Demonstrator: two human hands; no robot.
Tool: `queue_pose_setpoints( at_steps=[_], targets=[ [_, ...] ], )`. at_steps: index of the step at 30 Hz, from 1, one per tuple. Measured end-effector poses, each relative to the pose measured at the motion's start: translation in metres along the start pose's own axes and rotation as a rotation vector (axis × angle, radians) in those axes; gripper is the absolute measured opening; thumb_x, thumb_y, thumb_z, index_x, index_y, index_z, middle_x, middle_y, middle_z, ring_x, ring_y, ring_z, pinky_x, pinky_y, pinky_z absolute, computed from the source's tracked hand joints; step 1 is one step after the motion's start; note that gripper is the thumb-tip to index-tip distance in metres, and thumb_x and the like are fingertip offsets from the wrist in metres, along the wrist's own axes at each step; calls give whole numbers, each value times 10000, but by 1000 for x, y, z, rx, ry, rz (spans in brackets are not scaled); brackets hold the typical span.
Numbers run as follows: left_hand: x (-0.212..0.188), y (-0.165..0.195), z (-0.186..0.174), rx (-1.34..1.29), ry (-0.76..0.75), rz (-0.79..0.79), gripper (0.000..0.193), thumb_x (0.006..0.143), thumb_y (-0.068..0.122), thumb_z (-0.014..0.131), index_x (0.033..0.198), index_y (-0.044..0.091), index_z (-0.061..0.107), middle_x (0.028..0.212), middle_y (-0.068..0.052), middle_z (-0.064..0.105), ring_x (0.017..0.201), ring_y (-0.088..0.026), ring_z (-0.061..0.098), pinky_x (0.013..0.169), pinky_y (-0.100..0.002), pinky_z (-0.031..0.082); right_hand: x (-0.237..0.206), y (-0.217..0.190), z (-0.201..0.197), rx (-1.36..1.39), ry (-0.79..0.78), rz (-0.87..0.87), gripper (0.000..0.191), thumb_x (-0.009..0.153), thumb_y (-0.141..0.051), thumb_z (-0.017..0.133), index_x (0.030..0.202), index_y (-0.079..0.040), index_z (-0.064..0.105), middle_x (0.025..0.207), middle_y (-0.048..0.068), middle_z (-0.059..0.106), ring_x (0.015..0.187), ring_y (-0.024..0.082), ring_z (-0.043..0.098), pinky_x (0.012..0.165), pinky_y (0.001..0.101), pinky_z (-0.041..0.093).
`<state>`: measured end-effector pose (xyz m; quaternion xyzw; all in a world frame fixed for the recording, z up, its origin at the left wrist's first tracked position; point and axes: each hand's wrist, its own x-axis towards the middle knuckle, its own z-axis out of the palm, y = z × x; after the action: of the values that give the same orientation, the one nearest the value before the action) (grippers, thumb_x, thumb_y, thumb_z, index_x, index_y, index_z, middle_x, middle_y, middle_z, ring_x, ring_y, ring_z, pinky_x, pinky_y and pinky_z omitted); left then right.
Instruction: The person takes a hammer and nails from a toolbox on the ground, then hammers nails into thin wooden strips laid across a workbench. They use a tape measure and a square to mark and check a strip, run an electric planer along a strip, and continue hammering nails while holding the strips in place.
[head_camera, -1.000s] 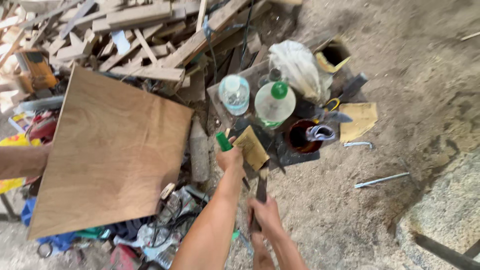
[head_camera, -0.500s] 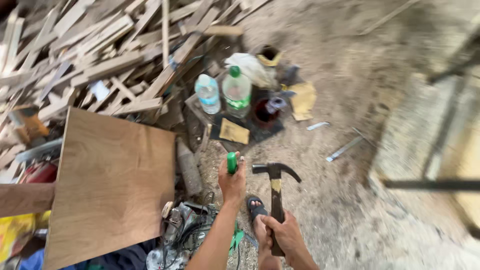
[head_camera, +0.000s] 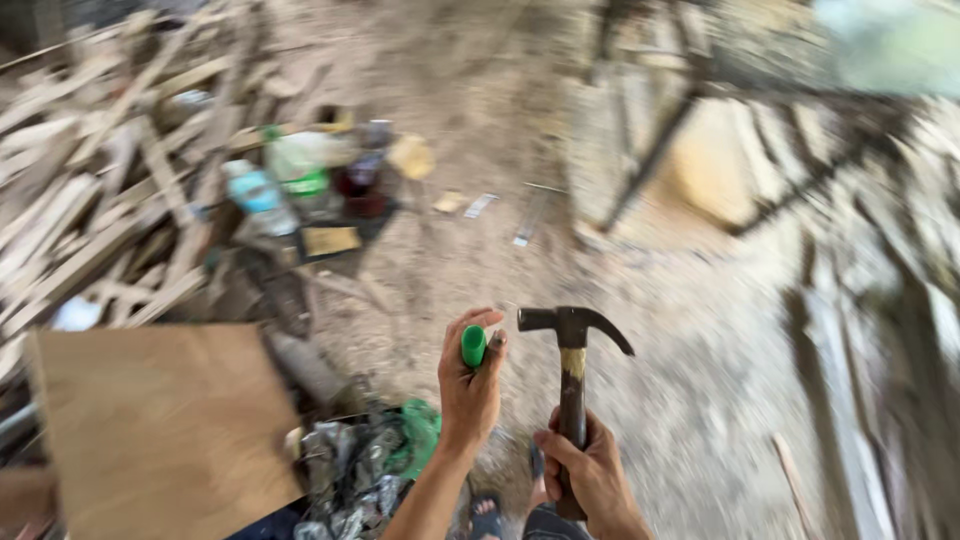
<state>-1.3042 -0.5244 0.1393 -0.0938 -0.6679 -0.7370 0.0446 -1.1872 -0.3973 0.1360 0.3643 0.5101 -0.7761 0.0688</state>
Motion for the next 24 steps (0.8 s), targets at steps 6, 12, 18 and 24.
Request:
queue_pose_setpoints(
  at_steps=[6,12,18,24],
  targets=[
    [-116,47,110,-17,-340,-1,195,984,150,651,1142,42,691,1224,-85,633,950,-168,618,791,-308,529,-104,38,-128,193,179,-165,206,838,-28,731,922,-17,543,551,79,517,353,195,481,362,349,388],
    [-255,61,219,12,-627,-67,159,972,141,672,1111,79,721,1041,-40,722,819,-129,636,720,-303,533,-217,105,-258,340,386,-347,230,838,-16,753,918,-17,537,551,90,531,375,184,498,367,343,398],
    [-466,64,333,-285,-941,-54,169,983,94,650,1128,25,699,1010,-37,733,942,-111,672,858,-266,547,-384,206,-402,507,485,-558,257,866,-6,726,1029,-51,532,691,38,596,456,148,562,422,312,454],
    [-689,84,418,-327,-1235,-197,184,957,41,645,1129,12,702,973,-52,719,887,-110,667,777,-255,549,-526,306,-518,631,746,-610,274,882,16,749,1040,-6,528,625,35,519,406,132,503,375,298,404]
  ],
)
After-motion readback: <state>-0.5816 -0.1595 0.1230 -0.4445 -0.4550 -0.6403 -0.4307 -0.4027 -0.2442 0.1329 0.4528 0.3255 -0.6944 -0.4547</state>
